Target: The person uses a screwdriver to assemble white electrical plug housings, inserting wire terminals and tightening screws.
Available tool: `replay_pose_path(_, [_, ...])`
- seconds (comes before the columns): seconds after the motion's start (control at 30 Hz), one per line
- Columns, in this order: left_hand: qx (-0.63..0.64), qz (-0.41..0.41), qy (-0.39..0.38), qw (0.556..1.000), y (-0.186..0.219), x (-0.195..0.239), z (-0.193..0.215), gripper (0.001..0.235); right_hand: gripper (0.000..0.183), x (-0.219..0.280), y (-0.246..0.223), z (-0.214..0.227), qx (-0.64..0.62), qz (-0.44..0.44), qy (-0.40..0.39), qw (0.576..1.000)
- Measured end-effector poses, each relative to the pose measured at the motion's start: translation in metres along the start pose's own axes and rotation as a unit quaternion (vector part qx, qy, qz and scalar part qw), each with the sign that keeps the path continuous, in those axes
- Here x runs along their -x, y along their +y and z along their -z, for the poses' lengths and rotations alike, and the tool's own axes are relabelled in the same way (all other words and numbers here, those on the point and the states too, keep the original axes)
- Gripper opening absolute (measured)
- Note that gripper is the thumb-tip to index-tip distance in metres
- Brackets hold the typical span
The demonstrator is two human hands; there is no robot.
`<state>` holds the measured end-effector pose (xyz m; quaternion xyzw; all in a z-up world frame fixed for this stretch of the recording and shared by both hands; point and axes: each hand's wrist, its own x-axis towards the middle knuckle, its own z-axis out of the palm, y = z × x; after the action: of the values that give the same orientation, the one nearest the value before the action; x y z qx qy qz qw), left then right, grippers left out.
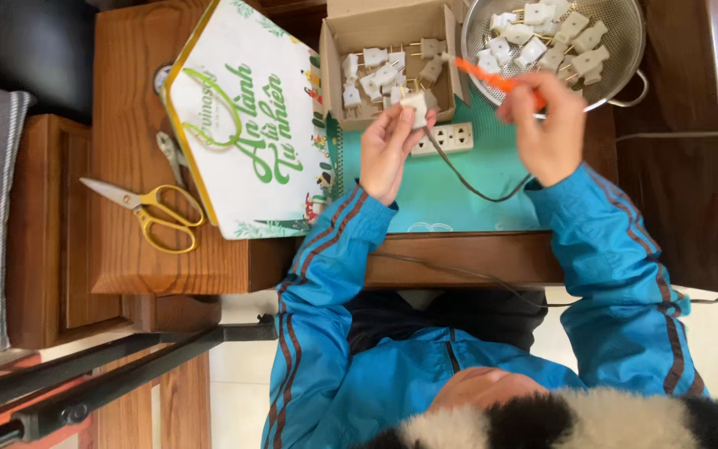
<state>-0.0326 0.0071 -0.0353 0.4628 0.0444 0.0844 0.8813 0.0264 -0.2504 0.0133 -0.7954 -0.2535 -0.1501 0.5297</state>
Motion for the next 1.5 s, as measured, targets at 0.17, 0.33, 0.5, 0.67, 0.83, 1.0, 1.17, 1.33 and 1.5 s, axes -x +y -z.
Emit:
replay_pose_path(0.17, [-0.045,-0.001,0.1,0.994,-0.037,0.049,0.046,0.044,0.014,0.044,0.035,-0.034,0.016,0.061,-0.026,0.998])
replay_pose_path(0.33, [-0.045,0.03,0.127,0.99,-0.083,0.071,0.105,0.042,0.017,0.064,0.052,-0.063,0.011,0.072,-0.05,0.996])
replay_pose_path(0.5, [-0.041,0.071,0.126,0.989,-0.095,0.07,0.129,0.038,0.017,0.07,0.057,-0.067,-0.004,0.078,-0.082,0.994])
replay_pose_path(0.67, [-0.086,0.076,0.074,0.991,-0.061,0.072,0.112,0.055,0.015,0.071,0.065,-0.067,-0.003,0.075,-0.085,0.994])
replay_pose_path(0.83, [-0.168,0.078,0.053,0.981,-0.061,0.067,0.116,0.047,0.015,0.071,0.065,-0.066,-0.008,0.067,-0.092,0.993])
replay_pose_path(1.0, [-0.184,0.079,0.054,0.978,-0.063,0.061,0.124,0.047,0.013,0.072,0.063,-0.066,-0.014,0.062,-0.097,0.993])
replay_pose_path(1.17, [-0.188,0.078,0.054,0.978,-0.058,0.058,0.121,0.051,0.013,0.073,0.067,-0.066,-0.011,0.061,-0.104,0.993])
replay_pose_path(1.33, [-0.203,0.064,0.036,0.976,-0.036,0.061,0.1,0.059,0.013,0.074,0.066,-0.067,-0.01,0.063,-0.105,0.992])
replay_pose_path(1.5, [-0.171,0.061,0.04,0.983,-0.049,0.057,0.109,0.049,0.013,0.074,0.063,-0.068,-0.01,0.057,-0.105,0.993])
